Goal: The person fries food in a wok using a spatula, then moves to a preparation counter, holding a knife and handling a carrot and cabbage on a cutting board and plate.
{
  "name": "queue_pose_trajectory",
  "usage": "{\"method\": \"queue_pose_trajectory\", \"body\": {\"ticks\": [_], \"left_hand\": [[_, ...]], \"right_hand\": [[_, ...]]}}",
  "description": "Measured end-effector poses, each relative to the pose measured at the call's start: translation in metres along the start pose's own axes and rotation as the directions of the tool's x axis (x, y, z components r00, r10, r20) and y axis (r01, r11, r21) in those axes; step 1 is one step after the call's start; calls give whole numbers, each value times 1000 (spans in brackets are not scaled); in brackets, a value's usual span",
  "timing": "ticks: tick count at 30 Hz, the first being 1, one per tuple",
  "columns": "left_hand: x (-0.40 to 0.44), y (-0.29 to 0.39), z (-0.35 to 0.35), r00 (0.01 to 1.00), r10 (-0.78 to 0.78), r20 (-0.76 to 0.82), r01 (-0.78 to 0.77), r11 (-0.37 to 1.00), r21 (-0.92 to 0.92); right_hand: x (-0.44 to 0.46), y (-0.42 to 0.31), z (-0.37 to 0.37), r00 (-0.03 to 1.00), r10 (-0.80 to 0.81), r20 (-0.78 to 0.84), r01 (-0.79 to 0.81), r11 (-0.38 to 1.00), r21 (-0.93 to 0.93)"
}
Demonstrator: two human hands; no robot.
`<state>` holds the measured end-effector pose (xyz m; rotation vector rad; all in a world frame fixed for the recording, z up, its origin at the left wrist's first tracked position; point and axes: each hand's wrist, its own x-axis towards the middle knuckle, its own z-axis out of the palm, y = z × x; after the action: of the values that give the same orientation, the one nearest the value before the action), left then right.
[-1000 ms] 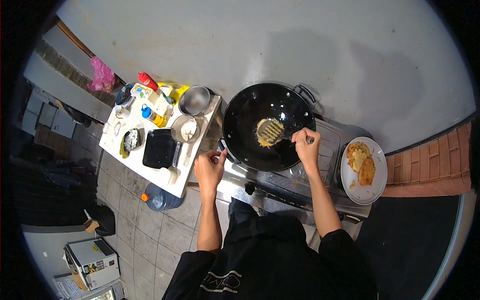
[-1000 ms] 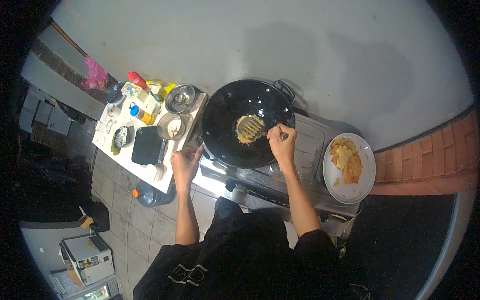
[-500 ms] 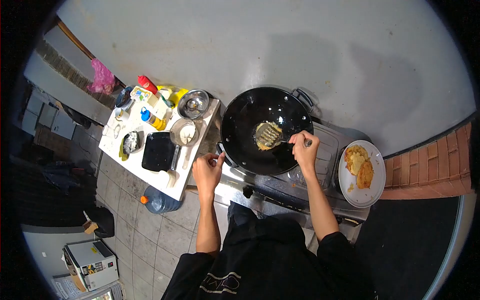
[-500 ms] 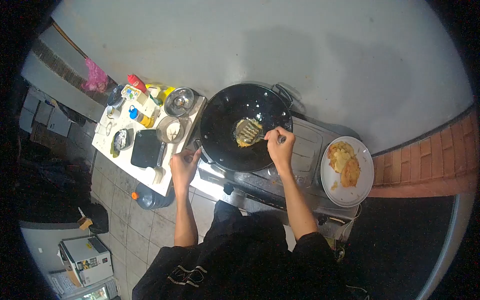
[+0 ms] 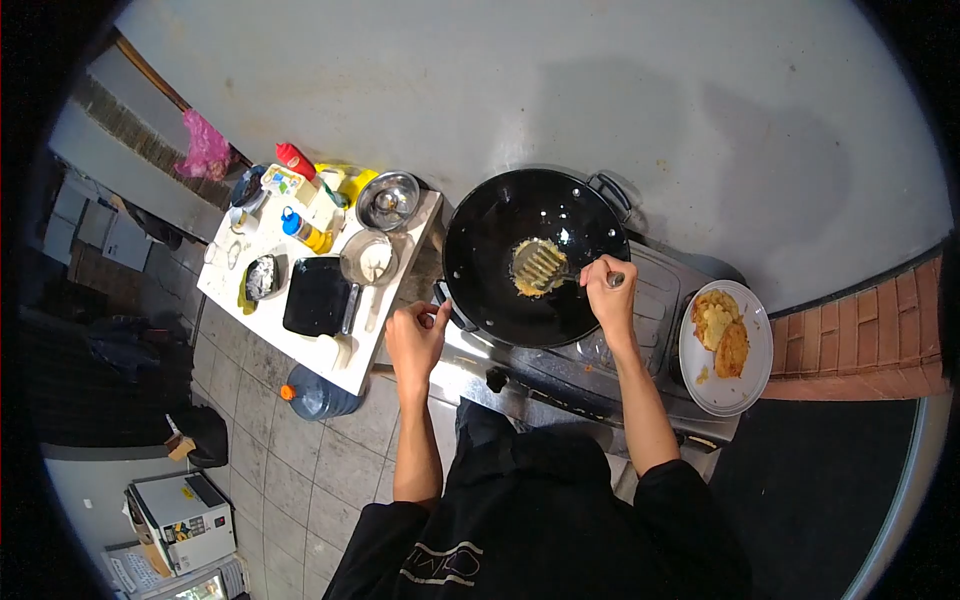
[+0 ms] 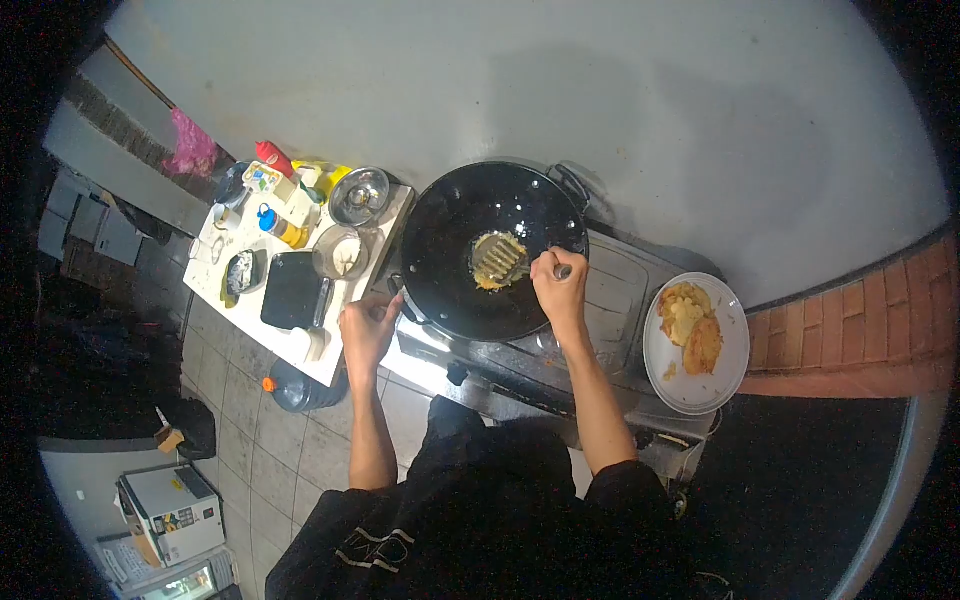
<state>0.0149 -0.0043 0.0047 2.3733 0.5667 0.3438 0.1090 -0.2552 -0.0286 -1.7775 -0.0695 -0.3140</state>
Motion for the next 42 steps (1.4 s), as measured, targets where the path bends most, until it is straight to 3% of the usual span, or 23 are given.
{"method": "queue_pose_trajectory", "body": {"ticks": [5,14,16,24,32,42], "left_hand": [[-1,1,-1,1000,-2,-11,1,1000,-18],[9,-2,-8,996,45,77,-43,999,-26],[10,-3,-9,993,50,107,-49,999,-18],[21,-11,-10,974,57,219,-58,998,-2],[25,-17,-8,961,149,232,-144,989,-38],[22,-20,-7,963,170,210,-145,981,-126]], "right_hand": [[5,-3,2,1000,21,-7,-22,999,-44],[1,-27,-6,998,3,-63,3,996,88],[-4,-37,-9,983,180,-33,-176,979,98],[-18,-11,9,950,256,-181,-226,959,168],[-18,-10,19,978,11,-208,-12,1000,-5],[-18,-2,16,989,-20,-149,18,1000,-10]]}}
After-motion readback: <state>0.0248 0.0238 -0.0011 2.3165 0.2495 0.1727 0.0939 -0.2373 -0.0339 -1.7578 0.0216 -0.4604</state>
